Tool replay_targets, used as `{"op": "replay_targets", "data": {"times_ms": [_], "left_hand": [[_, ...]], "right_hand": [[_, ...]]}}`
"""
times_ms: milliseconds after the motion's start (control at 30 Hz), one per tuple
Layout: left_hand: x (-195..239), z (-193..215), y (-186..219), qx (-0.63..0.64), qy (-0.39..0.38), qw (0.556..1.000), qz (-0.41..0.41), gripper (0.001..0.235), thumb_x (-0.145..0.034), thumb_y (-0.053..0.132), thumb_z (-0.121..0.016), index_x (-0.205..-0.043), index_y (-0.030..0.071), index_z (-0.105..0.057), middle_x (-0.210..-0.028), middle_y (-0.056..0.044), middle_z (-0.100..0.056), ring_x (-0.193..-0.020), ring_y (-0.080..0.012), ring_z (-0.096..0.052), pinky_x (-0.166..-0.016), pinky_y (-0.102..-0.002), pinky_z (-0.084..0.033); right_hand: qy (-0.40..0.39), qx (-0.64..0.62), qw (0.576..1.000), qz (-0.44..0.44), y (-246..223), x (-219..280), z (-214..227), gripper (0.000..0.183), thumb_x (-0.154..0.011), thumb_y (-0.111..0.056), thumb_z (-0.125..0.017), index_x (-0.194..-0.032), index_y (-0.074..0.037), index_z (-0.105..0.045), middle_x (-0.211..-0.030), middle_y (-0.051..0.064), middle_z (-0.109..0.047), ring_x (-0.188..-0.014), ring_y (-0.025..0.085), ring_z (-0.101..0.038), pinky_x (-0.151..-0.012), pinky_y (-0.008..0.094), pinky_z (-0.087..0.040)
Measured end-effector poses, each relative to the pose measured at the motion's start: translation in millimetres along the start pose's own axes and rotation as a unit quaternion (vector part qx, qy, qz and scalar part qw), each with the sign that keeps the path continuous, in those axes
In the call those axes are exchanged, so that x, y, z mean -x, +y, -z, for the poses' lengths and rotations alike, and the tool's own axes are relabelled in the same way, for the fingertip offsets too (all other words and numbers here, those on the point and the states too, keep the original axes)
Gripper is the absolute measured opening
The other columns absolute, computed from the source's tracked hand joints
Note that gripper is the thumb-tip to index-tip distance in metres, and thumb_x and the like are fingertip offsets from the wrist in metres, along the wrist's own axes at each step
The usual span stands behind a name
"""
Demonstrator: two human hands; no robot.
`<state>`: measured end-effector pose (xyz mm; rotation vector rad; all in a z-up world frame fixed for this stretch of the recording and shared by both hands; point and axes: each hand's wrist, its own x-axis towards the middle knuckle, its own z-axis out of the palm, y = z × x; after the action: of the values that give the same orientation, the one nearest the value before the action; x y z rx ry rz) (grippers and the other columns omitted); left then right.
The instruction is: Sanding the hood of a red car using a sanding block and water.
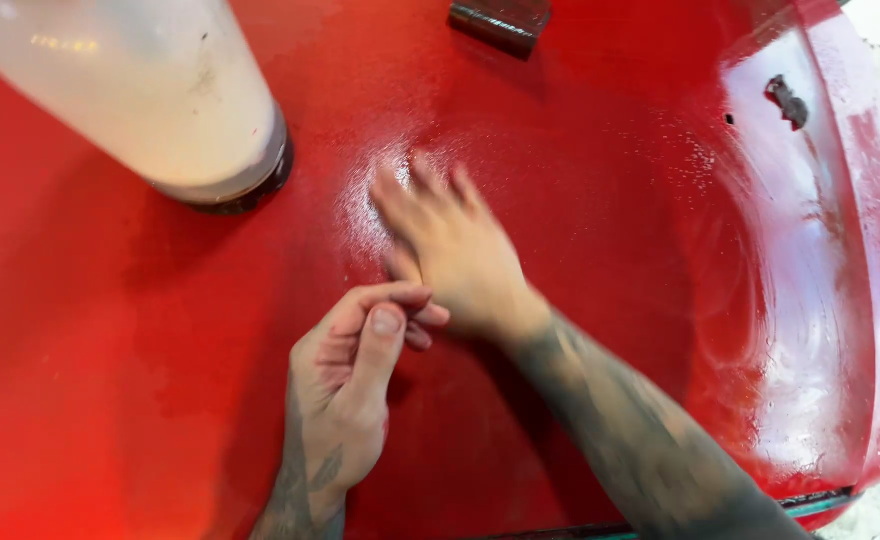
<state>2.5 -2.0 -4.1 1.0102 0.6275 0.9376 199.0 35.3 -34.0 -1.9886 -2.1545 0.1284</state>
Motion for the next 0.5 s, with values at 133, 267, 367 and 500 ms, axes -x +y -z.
{"op": "replay_targets", "data": {"times_ms": [133, 267, 367, 500], "left_hand": [[2, 9, 3, -0.004, 0.041, 0.999, -0.016, 0.035, -0.11, 0.02, -0.049, -0.12, -0.008, -0.068, -0.105, -0.013, -0.077, -0.092, -0.0142, -0.065, -0.088, -0.028, -0.053], [-4, 7, 0, 0.03, 0.028, 0.999, -0.029, 0.035, -0.11, 0.02, -0.049, -0.119, -0.008, -0.067, -0.103, -0.014, -0.077, -0.093, -0.0151, -0.067, -0.088, -0.029, -0.056], [-1, 5, 0, -0.009, 0.016, 1.0, -0.008, 0.034, -0.109, 0.019, -0.05, -0.119, -0.008, -0.068, -0.105, -0.013, -0.076, -0.093, -0.0137, -0.066, -0.089, -0.029, -0.055], [2, 5, 2, -0.02, 0.03, 0.999, 0.002, 0.033, -0.108, 0.019, -0.051, -0.121, -0.007, -0.067, -0.105, -0.013, -0.076, -0.095, -0.013, -0.067, -0.09, -0.028, -0.055]], "right_hand": [[-0.046, 0.013, 0.999, -0.023, 49, 46, 4, 0.07, -0.097, -0.04, -0.051, -0.159, -0.014, -0.032, -0.167, 0.01, -0.027, -0.156, 0.035, -0.02, -0.124, 0.055, -0.01], [0.011, 0.021, 0.994, -0.107, 101, 3, 11, 0.066, -0.104, -0.037, -0.047, -0.161, -0.009, -0.03, -0.17, 0.012, -0.025, -0.157, 0.038, -0.017, -0.124, 0.056, -0.009], [0.008, 0.017, 0.997, -0.075, 69, 4, 14, 0.066, -0.105, -0.038, -0.047, -0.162, -0.01, -0.031, -0.17, 0.011, -0.026, -0.158, 0.035, -0.018, -0.126, 0.055, -0.011], [-0.031, 0.004, 0.999, -0.036, 71, 52, 14, 0.069, -0.102, -0.038, -0.049, -0.162, -0.01, -0.032, -0.17, 0.01, -0.026, -0.158, 0.035, -0.018, -0.126, 0.055, -0.011]]}}
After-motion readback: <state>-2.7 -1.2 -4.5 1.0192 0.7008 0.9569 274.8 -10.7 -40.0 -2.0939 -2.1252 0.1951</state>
